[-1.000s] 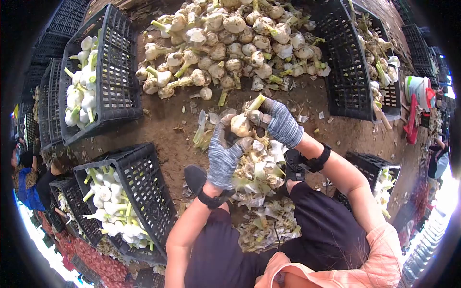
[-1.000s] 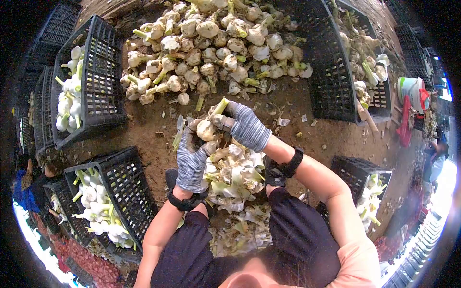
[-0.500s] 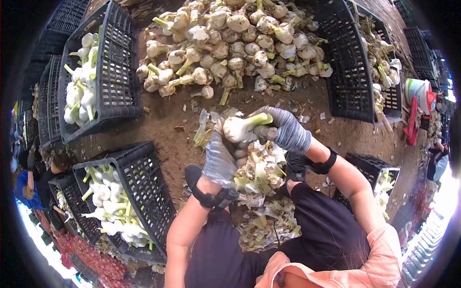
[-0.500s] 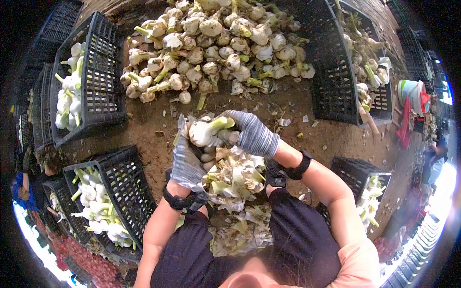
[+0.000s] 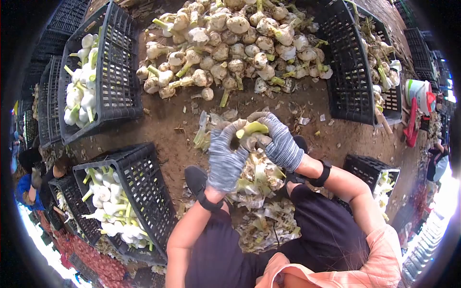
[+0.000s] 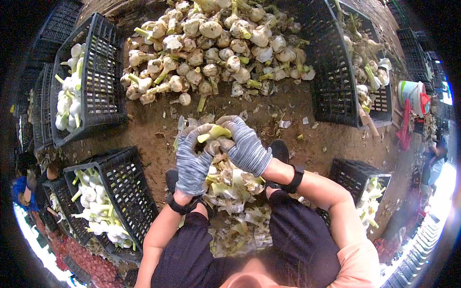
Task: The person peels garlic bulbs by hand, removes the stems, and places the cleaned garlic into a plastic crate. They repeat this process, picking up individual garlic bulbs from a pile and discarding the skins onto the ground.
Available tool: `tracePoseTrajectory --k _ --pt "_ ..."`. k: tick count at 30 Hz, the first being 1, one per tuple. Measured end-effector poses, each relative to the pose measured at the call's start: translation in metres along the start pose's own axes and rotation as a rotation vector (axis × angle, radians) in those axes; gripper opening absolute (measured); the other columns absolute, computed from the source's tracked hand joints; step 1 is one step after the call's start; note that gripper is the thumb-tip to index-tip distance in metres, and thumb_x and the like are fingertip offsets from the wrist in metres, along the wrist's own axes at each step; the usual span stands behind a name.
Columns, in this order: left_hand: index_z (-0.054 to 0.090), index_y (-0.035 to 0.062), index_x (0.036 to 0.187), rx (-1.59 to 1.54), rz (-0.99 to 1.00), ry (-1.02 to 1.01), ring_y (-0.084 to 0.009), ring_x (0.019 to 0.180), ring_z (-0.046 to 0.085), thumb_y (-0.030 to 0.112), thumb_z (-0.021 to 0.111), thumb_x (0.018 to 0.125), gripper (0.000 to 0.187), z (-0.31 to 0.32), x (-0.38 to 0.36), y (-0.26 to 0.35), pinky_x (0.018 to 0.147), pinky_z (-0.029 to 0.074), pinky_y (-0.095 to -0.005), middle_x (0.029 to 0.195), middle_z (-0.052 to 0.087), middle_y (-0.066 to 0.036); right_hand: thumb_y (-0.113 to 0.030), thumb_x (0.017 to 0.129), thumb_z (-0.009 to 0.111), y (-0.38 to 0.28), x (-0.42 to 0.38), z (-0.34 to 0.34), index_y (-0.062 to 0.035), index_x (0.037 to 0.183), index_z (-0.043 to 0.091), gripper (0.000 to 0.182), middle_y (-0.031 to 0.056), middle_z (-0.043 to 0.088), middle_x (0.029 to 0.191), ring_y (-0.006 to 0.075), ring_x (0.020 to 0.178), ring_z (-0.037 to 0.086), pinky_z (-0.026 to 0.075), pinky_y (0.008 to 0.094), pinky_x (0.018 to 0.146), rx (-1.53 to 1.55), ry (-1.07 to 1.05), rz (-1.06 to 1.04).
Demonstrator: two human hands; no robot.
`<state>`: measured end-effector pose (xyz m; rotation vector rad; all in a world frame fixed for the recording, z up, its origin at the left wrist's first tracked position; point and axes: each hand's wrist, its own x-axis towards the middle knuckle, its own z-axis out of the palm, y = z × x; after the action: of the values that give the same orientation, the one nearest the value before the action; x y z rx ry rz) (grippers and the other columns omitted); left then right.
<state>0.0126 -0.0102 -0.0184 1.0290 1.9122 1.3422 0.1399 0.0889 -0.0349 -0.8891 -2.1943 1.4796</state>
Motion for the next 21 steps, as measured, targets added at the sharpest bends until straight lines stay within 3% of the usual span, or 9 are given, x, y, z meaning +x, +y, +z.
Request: tracePoseTrajectory --k 8,9,10,12,13,15,18,20,21 --pt "0.061 0.0019 0.098 -0.142 -0.042 -0.088 -0.0165 0.088 0.057 0.002 0.061 0.081 0.017 0.0 0.004 -0.012 0.077 0.046 -0.0276 0.098 0.058 -0.009 -0.009 0.079 0.056 -0.009 0.013 -0.014 0.0001 0.097 0.056 0.02 0.0211 0.06 0.082 0.0357 0.077 0.06 0.048 0.0389 0.067 -0.068 -0.084 0.152" --pt "0.061 0.0021 0.097 -0.496 -0.176 -0.061 -0.0149 0.089 0.056 0.005 0.061 0.083 0.014 0.002 0.001 -0.017 0.077 0.047 -0.0274 0.099 0.059 -0.007 -0.009 0.08 0.055 -0.013 0.016 -0.017 0.0009 0.097 0.056 0.019 0.0222 0.059 0.079 0.0367 0.074 0.06 0.048 0.0393 0.064 0.023 -0.053 0.237" --pt "0.061 0.0021 0.097 -0.496 -0.177 -0.061 -0.0149 0.089 0.056 0.005 0.061 0.083 0.014 0.0 0.001 -0.018 0.077 0.047 -0.0274 0.099 0.059 -0.007 -0.009 0.08 0.055 -0.008 0.018 -0.017 0.0018 0.097 0.056 0.02 0.0232 0.059 0.075 0.0382 0.07 0.059 0.047 0.0392 0.062 0.009 -0.035 0.195" --pt "0.06 0.0028 0.095 -0.552 -0.233 -0.197 -0.014 0.09 0.056 0.009 0.062 0.084 0.013 -0.011 0.004 -0.019 0.077 0.047 -0.0275 0.099 0.059 -0.004 -0.01 0.085 0.055 -0.002 0.021 -0.022 0.0008 0.102 0.057 0.021 0.0072 0.061 0.075 0.0114 0.066 0.055 0.047 0.027 0.061 -0.039 -0.111 0.171" --pt "0.06 0.0038 0.094 -0.617 -0.381 -0.246 -0.0141 0.089 0.056 0.015 0.066 0.082 0.018 -0.019 0.005 -0.009 0.077 0.046 -0.0262 0.099 0.059 -0.004 -0.01 0.085 0.055 -0.003 0.022 -0.023 0.0008 0.102 0.057 0.021 0.0072 0.061 0.075 0.0114 0.066 0.055 0.047 0.027 0.061 -0.039 -0.11 0.174" --pt "0.061 0.0044 0.095 -0.778 -0.354 -0.29 -0.014 0.089 0.056 0.018 0.067 0.081 0.02 -0.021 0.005 -0.014 0.077 0.046 -0.026 0.099 0.058 -0.004 -0.013 0.085 0.053 -0.01 0.026 -0.026 0.0016 0.094 0.057 0.017 0.0093 0.061 0.072 0.0202 0.065 0.063 0.051 0.0296 0.054 0.347 -0.229 0.458" --pt "0.061 0.0061 0.096 -0.976 -0.351 -0.383 -0.0142 0.091 0.055 0.025 0.068 0.08 0.025 -0.023 0.003 -0.03 0.078 0.045 -0.0265 0.099 0.057 -0.003 -0.015 0.087 0.052 -0.003 0.03 -0.025 0.0015 0.092 0.057 0.018 0.0038 0.058 0.072 0.014 0.059 0.062 0.051 0.0258 0.046 0.415 -0.326 0.369" --pt "0.06 0.0066 0.097 -1.168 -0.394 -0.308 -0.0146 0.094 0.053 0.024 0.068 0.081 0.025 -0.018 0.002 -0.027 0.077 0.046 -0.0282 0.101 0.056 -0.003 -0.016 0.087 0.053 0.015 0.025 -0.018 0.0023 0.091 0.058 0.019 0.007 0.06 0.07 0.0172 0.053 0.061 0.05 0.0267 0.041 0.478 -0.364 0.314" --pt "0.058 0.0072 0.098 -1.173 -0.483 -0.276 -0.0154 0.093 0.053 0.024 0.067 0.082 0.025 -0.018 0.0 -0.024 0.08 0.045 -0.0298 0.099 0.054 -0.003 -0.015 0.086 0.054 0.017 0.021 -0.013 0.0024 0.091 0.058 0.019 0.0083 0.06 0.069 0.0178 0.053 0.061 0.05 0.0265 0.041 0.658 -0.374 0.46"
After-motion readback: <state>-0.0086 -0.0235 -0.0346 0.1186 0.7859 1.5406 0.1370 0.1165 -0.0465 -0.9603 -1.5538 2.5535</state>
